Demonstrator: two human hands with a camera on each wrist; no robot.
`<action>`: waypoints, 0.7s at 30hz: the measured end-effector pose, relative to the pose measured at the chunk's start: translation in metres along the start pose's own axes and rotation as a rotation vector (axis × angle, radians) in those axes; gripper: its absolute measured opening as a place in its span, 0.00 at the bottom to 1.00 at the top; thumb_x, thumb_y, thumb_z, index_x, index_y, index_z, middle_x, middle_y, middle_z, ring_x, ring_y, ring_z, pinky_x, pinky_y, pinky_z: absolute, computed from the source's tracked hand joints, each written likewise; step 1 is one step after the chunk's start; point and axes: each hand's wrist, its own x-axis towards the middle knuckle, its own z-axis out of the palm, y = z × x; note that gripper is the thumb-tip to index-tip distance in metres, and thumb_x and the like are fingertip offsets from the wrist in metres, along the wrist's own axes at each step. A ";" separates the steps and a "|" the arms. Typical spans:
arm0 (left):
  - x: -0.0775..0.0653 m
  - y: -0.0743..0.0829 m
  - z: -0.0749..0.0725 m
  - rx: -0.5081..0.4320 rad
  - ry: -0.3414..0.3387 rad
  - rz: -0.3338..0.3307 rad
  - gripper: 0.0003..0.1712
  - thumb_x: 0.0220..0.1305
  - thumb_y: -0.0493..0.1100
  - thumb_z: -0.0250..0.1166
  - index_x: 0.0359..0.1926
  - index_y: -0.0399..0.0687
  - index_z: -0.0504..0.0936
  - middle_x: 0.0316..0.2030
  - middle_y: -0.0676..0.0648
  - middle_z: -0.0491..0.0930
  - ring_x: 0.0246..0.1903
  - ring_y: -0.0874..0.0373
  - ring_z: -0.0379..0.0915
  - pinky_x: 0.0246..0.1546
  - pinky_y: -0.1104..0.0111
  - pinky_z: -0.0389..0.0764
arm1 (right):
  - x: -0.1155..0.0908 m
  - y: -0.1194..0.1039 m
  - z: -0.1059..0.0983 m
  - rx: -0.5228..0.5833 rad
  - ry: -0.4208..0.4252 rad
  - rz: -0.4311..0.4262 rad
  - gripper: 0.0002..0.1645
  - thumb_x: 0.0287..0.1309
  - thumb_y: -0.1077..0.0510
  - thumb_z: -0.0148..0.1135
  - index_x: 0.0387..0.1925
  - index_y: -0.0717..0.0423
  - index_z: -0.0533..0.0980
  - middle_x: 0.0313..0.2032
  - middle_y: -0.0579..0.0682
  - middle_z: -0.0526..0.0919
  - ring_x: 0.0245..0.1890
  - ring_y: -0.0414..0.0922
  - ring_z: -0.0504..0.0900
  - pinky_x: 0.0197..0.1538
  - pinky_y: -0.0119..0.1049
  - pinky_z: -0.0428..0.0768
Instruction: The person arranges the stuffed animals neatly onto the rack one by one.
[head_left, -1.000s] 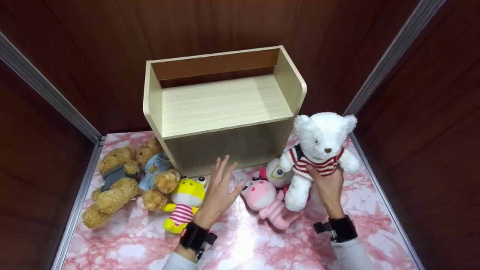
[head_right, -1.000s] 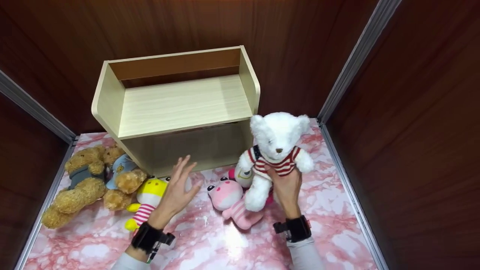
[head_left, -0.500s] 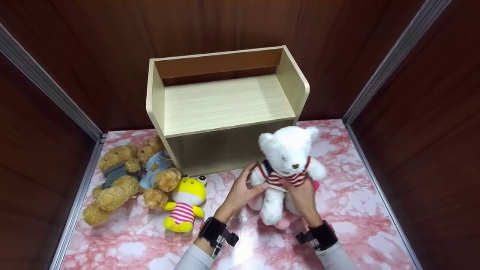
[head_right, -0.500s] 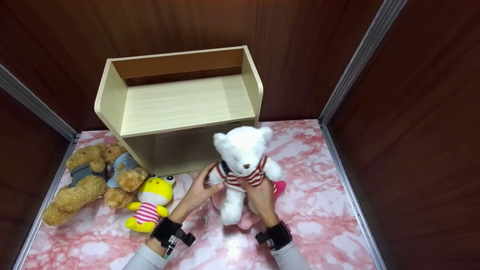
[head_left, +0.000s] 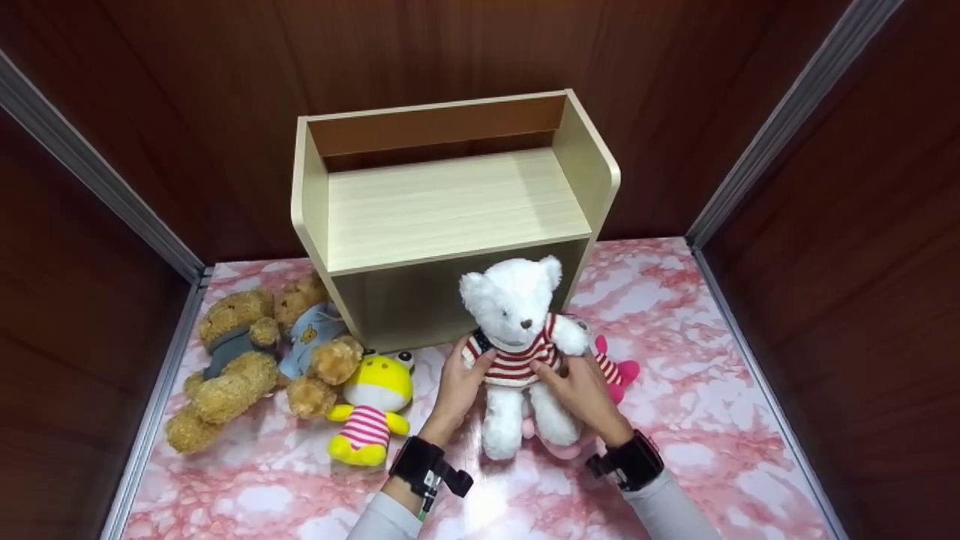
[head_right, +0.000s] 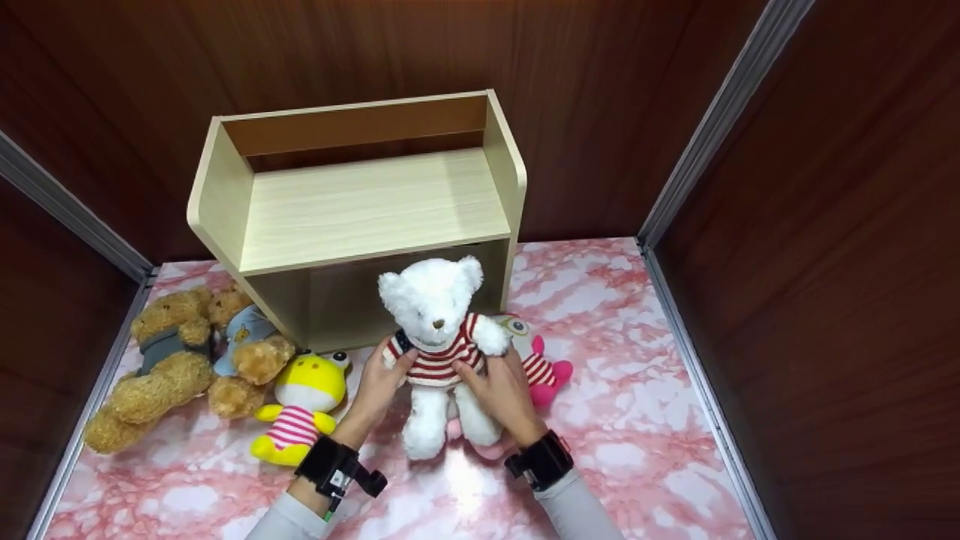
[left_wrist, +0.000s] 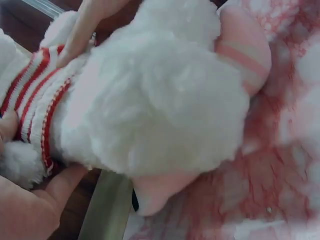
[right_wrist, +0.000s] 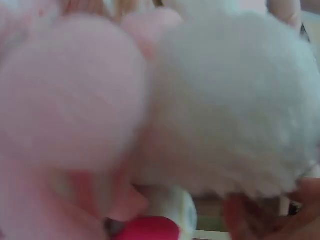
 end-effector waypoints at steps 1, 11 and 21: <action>0.000 -0.001 -0.002 0.002 0.016 -0.017 0.26 0.71 0.42 0.67 0.67 0.39 0.75 0.54 0.41 0.83 0.52 0.52 0.78 0.60 0.61 0.76 | 0.003 -0.002 0.001 -0.056 -0.010 -0.014 0.32 0.65 0.45 0.71 0.65 0.56 0.77 0.56 0.56 0.83 0.57 0.51 0.81 0.63 0.48 0.76; 0.015 -0.003 -0.022 -0.102 0.126 -0.072 0.30 0.73 0.42 0.66 0.70 0.36 0.71 0.60 0.37 0.79 0.58 0.47 0.74 0.65 0.59 0.72 | 0.042 -0.018 0.022 0.040 -0.274 0.204 0.24 0.67 0.45 0.68 0.55 0.56 0.80 0.47 0.54 0.87 0.51 0.54 0.84 0.57 0.53 0.81; 0.008 -0.021 -0.016 -0.187 -0.046 -0.079 0.40 0.76 0.42 0.61 0.79 0.36 0.53 0.74 0.29 0.60 0.72 0.34 0.60 0.73 0.46 0.63 | 0.116 0.003 0.038 0.396 -0.198 0.373 0.24 0.73 0.63 0.54 0.67 0.66 0.71 0.61 0.63 0.78 0.64 0.58 0.74 0.73 0.52 0.67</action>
